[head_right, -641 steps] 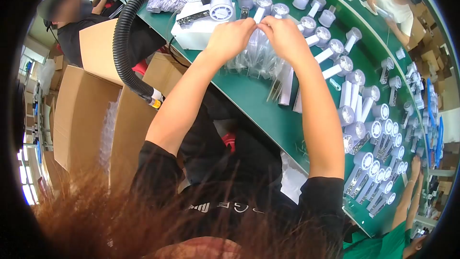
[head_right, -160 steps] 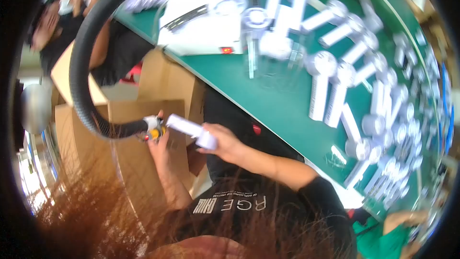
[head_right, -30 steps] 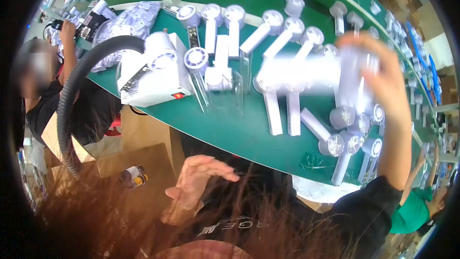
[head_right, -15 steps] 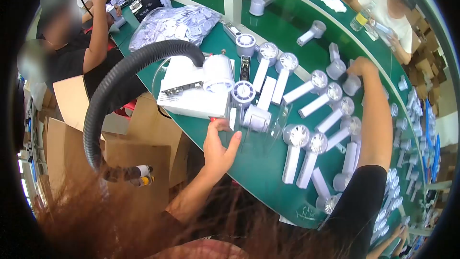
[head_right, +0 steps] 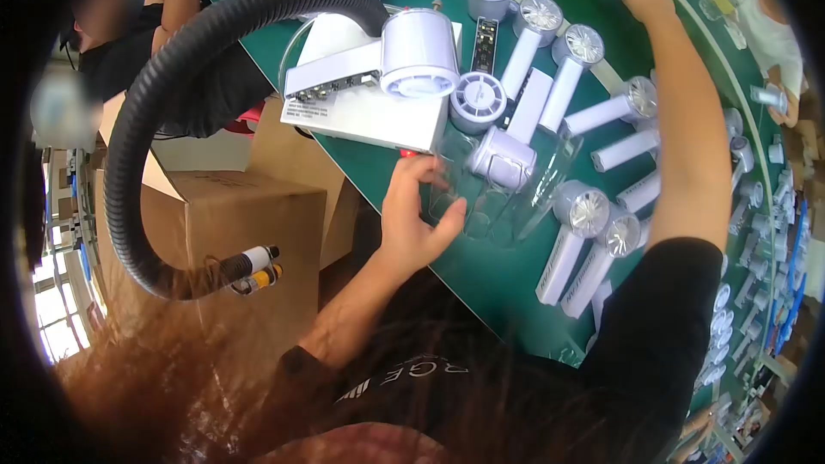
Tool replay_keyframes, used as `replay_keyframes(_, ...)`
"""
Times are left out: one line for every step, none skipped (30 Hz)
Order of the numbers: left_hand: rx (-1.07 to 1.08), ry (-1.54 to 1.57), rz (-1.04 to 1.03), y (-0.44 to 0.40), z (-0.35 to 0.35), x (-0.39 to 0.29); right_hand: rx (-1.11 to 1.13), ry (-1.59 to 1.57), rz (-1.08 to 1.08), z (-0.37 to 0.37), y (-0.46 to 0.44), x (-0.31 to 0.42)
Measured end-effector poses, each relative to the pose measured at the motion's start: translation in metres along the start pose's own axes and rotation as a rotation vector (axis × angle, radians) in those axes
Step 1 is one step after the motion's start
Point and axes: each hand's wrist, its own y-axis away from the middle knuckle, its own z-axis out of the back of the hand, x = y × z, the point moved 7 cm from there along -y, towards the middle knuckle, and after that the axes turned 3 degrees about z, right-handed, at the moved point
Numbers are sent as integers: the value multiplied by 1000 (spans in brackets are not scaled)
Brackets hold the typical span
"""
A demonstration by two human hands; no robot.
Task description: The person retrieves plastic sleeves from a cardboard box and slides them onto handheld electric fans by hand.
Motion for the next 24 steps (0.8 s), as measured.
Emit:
replay_keyframes(23,33,35,2,0,2,-245,-127,59,29,14,-5)
replay_keyframes(43,67,63,3,0,3,-235,-231,75,46,21,-16)
replay_keyframes(65,99,91,4,1,5,-225,-335,91,84,40,-19)
replay_keyframes(134,139,153,7,-2,9,-346,-372,219,125,71,-13)
replay_keyframes(139,194,79,8,0,5,-468,-402,349,167,110,-5)
replay_keyframes(145,248,3,10,1,4,-455,-434,375,198,146,2)
replay_keyframes(158,305,-75,12,1,2,-438,-466,395,227,184,13)
replay_keyframes(143,437,-69,19,6,3,-567,-481,457,261,229,34)
replay_keyframes(142,522,-28,30,15,3,-450,-489,449,272,264,48)
replay_keyframes(161,709,14,42,25,4,-312,-525,496,273,298,67)
replay_keyframes(193,863,60,58,36,5,-153,-543,503,287,336,87)
replay_keyframes(153,1044,186,79,45,18,50,-666,644,283,361,107)
replay_keyframes(161,1316,411,96,50,27,236,-719,666,270,385,124)
replay_keyframes(169,1583,606,105,56,31,346,-721,687,260,403,137)
replay_keyframes(53,1770,723,120,66,55,386,-687,646,245,414,147)
replay_keyframes(-83,1934,764,125,76,65,424,-654,619,228,423,160)
replay_keyframes(-90,2118,687,125,84,75,460,-621,600,213,431,173)
replay_keyframes(-82,2140,624,126,93,79,425,-583,535,203,435,180)
replay_keyframes(-71,2166,546,123,102,82,383,-536,471,193,438,185)
replay_keyframes(-47,2166,529,119,106,83,340,-488,408,187,442,187)
replay_keyframes(-28,2163,517,117,112,83,297,-489,377,185,446,188)
replay_keyframes(-9,2162,501,113,117,83,251,-485,346,184,449,186)
replay_keyframes(-7,2031,491,112,122,85,206,-480,317,185,450,183)
replay_keyframes(-6,1903,479,112,127,88,366,-615,290,185,453,176)
